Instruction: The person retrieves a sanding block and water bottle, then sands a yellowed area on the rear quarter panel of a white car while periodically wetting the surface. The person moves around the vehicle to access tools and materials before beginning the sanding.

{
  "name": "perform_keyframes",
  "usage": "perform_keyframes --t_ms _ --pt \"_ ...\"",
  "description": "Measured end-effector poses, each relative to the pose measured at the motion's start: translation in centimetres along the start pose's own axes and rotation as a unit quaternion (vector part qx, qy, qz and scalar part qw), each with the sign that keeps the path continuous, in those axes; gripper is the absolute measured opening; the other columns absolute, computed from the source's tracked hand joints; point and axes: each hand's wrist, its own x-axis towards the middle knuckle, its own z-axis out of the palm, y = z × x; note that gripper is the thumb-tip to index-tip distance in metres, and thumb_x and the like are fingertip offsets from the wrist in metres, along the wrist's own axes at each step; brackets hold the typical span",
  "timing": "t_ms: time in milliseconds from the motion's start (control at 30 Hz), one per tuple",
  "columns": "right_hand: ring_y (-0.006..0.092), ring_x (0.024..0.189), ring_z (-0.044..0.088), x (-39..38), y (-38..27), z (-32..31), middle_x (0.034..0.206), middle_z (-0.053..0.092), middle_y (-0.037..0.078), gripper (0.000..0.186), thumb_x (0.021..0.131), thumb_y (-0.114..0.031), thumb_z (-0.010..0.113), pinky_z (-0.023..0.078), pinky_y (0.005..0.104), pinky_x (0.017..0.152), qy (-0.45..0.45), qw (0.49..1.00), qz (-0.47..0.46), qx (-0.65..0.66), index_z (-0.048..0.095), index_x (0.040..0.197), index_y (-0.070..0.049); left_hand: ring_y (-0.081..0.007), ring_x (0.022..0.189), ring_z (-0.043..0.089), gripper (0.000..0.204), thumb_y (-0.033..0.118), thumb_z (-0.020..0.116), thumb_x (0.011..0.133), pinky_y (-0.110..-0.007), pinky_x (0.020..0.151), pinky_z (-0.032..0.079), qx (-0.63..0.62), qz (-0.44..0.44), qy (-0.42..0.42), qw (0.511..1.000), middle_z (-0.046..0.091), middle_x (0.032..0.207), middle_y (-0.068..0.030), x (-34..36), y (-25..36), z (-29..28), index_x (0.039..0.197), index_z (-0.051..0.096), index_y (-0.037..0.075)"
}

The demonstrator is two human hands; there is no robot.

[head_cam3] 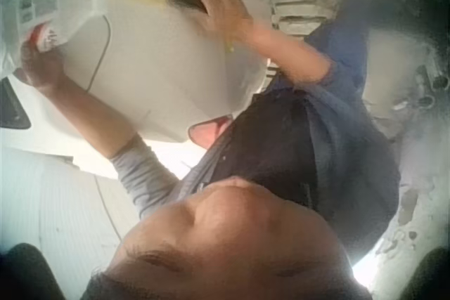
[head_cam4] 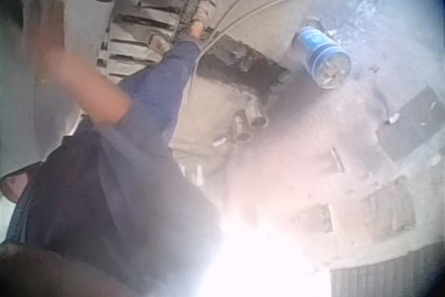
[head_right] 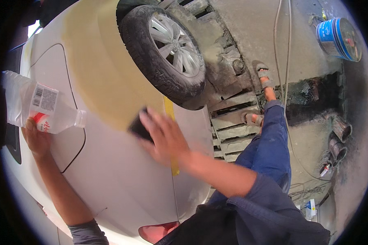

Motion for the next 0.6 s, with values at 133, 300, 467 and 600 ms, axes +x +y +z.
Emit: perform_keyframes --t_ms 133,300,467,600 --pt "0.0392 0.123 0.049 -3.9 -1.5 -1.0 0.147 0.044 0.020 0.077 0.083 -0.027 0.076 0.043 0.0491 0.100 -0.032 0.998 -0.007 0.046 0.041 0.147 -0.006 -0.0300 0.130 0.054 0.067 0.028 0.053 0.100 -0.044 0.108 0.045 -0.053 -0.012 0.035 0.998 0.048 0.146 -0.0187 -1.1 -0.5 -1.0 0.152 0.027 -0.003" --pt "0.0377 0.120 0.052 5.5 1.2 -0.6 0.147 0.045 0.018 0.076 0.081 -0.024 0.076 0.042 0.0484 0.099 0.013 0.996 -0.086 -0.002 0.042 0.146 -0.006 -0.0302 0.130 0.054 0.068 0.030 0.055 0.100 -0.044 0.108 0.045 -0.031 -0.028 0.020 0.999 0.048 0.146 -0.0193 -0.8 -0.5 -1.2 0.152 0.027 -0.003" --pt "0.0364 0.118 0.051 -3.4 0.5 -1.1 0.147 0.044 0.017 0.077 0.079 -0.023 0.077 0.042 0.0474 0.096 -0.071 0.994 -0.061 0.059 0.042 0.146 -0.008 -0.0302 0.129 0.054 0.076 0.040 0.059 0.095 -0.043 0.107 0.046 0.022 -0.021 0.056 0.998 0.050 0.143 -0.0192 -0.4 0.7 1.4 0.151 0.031 -0.003" --pt "0.0372 0.118 0.053 1.5 0.2 -1.3 0.147 0.047 0.017 0.076 0.078 -0.022 0.080 0.043 0.0468 0.096 -0.036 0.993 -0.111 0.033 0.045 0.144 -0.009 -0.0303 0.130 0.054 0.079 0.044 0.061 0.093 -0.044 0.108 0.045 0.045 -0.016 0.050 0.998 0.050 0.144 -0.0190 0.0 1.4 1.8 0.151 0.032 -0.003"
